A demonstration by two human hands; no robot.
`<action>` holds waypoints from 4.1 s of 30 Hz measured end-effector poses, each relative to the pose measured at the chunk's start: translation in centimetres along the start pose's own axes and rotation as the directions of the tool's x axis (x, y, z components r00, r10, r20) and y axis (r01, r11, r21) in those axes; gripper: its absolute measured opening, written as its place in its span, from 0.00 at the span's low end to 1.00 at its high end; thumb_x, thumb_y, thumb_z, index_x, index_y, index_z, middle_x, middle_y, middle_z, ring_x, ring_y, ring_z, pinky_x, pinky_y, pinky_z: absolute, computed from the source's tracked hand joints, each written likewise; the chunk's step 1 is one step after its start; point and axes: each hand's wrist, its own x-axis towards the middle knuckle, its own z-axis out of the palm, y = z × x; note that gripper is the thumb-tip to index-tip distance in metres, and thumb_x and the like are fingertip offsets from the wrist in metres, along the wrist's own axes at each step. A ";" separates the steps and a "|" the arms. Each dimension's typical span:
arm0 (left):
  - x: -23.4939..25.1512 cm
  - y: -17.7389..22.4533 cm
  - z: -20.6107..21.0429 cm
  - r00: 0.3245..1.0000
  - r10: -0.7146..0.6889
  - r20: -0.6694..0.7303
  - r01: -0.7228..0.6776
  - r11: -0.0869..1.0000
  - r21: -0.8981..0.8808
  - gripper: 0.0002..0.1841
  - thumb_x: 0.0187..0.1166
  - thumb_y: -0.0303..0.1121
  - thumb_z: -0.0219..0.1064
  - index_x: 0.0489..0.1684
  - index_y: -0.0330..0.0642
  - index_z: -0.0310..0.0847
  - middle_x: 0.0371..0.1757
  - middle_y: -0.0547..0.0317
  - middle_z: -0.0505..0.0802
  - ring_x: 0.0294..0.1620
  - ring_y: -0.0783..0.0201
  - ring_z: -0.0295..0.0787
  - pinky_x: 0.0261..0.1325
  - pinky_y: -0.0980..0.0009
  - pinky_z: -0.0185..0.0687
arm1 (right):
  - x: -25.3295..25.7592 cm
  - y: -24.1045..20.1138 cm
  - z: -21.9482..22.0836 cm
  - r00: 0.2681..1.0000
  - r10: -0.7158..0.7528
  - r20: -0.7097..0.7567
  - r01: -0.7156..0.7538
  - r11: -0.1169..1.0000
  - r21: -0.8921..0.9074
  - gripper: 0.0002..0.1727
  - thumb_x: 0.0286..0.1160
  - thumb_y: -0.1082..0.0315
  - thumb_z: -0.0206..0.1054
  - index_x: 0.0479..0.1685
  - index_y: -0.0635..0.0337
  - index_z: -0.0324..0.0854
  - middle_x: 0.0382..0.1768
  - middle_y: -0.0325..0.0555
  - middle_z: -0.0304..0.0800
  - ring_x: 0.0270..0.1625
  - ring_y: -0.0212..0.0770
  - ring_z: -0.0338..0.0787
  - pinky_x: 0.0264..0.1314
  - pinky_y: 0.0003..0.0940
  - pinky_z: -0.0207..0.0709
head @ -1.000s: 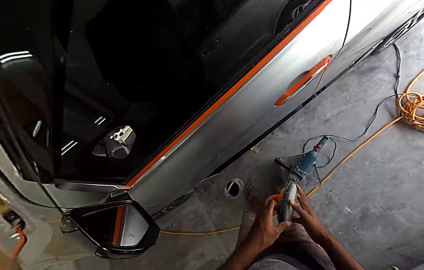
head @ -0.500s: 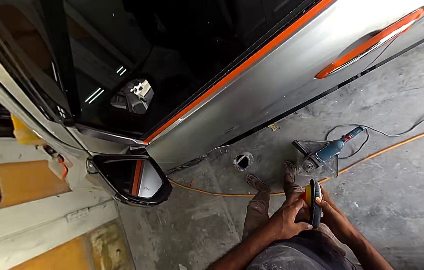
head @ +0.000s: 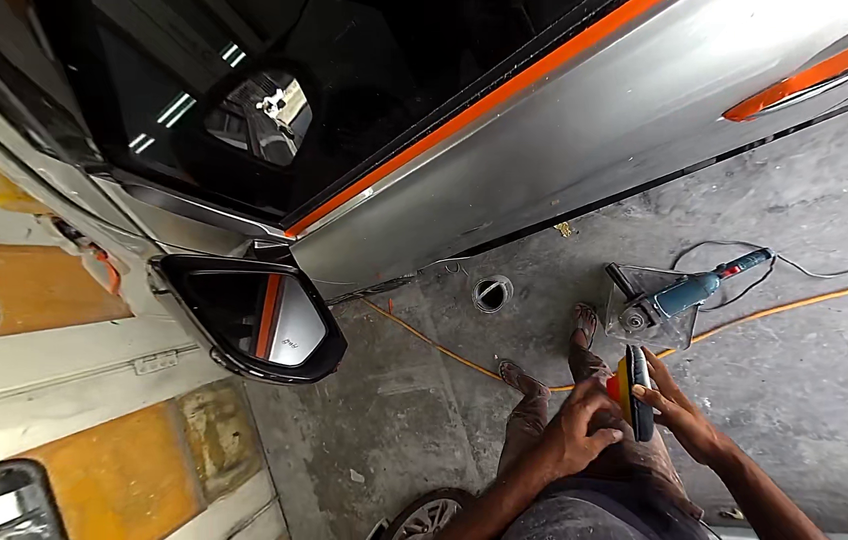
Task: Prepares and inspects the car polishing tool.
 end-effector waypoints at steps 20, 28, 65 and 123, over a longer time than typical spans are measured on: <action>-13.1 -14.3 -6.2 0.741 -0.618 -0.262 0.599 0.785 -0.158 0.21 0.84 0.44 0.65 0.68 0.41 0.80 0.71 0.54 0.88 0.61 0.63 0.91 0.65 0.63 0.88 | 19.5 5.3 -6.9 0.887 -0.336 -0.317 -0.155 0.428 -0.890 0.75 0.40 0.29 0.86 0.98 0.39 0.44 0.95 0.60 0.39 0.92 0.75 0.45 0.67 0.83 0.67; -11.5 -13.5 -6.7 0.783 -0.573 -0.243 0.549 0.819 -0.165 0.21 0.85 0.45 0.64 0.68 0.42 0.81 0.71 0.57 0.89 0.62 0.65 0.91 0.66 0.65 0.88 | 19.3 6.5 -6.0 0.840 -0.357 -0.407 -0.222 0.459 -0.860 0.75 0.42 0.30 0.86 0.98 0.40 0.42 0.96 0.60 0.34 0.94 0.74 0.40 0.72 0.84 0.62; -11.8 -14.7 -9.1 0.757 -0.595 -0.269 0.582 0.802 -0.135 0.19 0.85 0.42 0.64 0.67 0.41 0.81 0.68 0.55 0.89 0.59 0.64 0.91 0.62 0.65 0.88 | 16.0 7.0 -2.7 0.825 -0.323 -0.464 -0.303 0.441 -0.845 0.37 0.79 0.79 0.58 0.91 0.49 0.63 0.68 0.73 0.77 0.64 0.76 0.83 0.49 0.68 0.82; -9.5 -14.9 -12.6 0.758 -0.564 -0.327 0.550 0.823 -0.144 0.16 0.87 0.38 0.65 0.66 0.41 0.81 0.68 0.55 0.90 0.62 0.61 0.90 0.66 0.60 0.86 | 17.4 3.1 -3.2 0.760 0.025 -0.649 -0.592 0.436 -0.678 0.37 0.93 0.47 0.38 0.47 0.74 0.84 0.53 0.79 0.87 0.62 0.77 0.87 0.54 0.75 0.76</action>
